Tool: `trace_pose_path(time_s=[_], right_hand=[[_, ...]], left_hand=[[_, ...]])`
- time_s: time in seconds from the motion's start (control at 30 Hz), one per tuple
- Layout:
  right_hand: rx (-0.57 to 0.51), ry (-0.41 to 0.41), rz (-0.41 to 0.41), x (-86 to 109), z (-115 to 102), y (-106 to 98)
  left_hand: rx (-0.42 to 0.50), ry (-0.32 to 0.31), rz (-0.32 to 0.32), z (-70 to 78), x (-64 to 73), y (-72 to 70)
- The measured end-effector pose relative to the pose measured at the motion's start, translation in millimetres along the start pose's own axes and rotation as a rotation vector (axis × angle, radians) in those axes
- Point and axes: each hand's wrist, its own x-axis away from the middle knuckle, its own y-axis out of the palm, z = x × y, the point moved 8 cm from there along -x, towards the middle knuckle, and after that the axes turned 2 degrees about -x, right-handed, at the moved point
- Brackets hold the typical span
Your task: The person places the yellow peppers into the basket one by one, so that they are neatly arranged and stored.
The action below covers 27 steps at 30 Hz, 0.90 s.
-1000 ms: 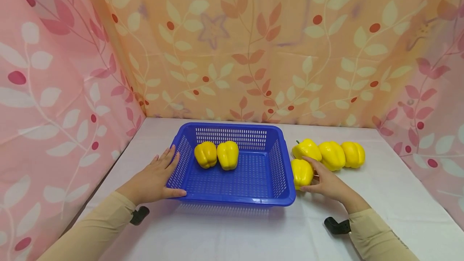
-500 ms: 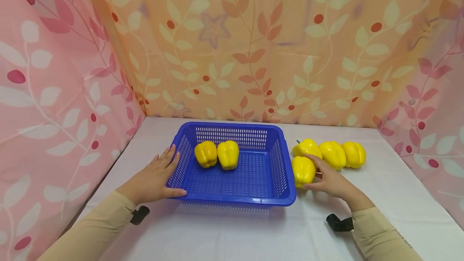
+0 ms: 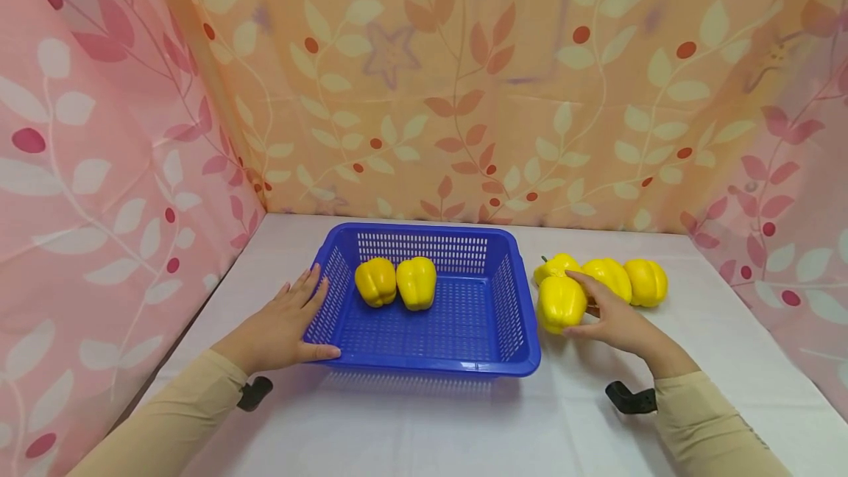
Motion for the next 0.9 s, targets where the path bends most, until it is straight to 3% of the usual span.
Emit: trace_pose_path(time_s=[0.33,0.9], right_hand=[[0.054,0.014,0.026,-3.7,-6,-18],[0.109,-0.101,0.039,-14.2,-41,-48]], left_hand=[[0.01,0.0,-0.006,2.3,0.7,-2.7],[0.004,-0.001,0.0,-0.6,-0.4,1.1]])
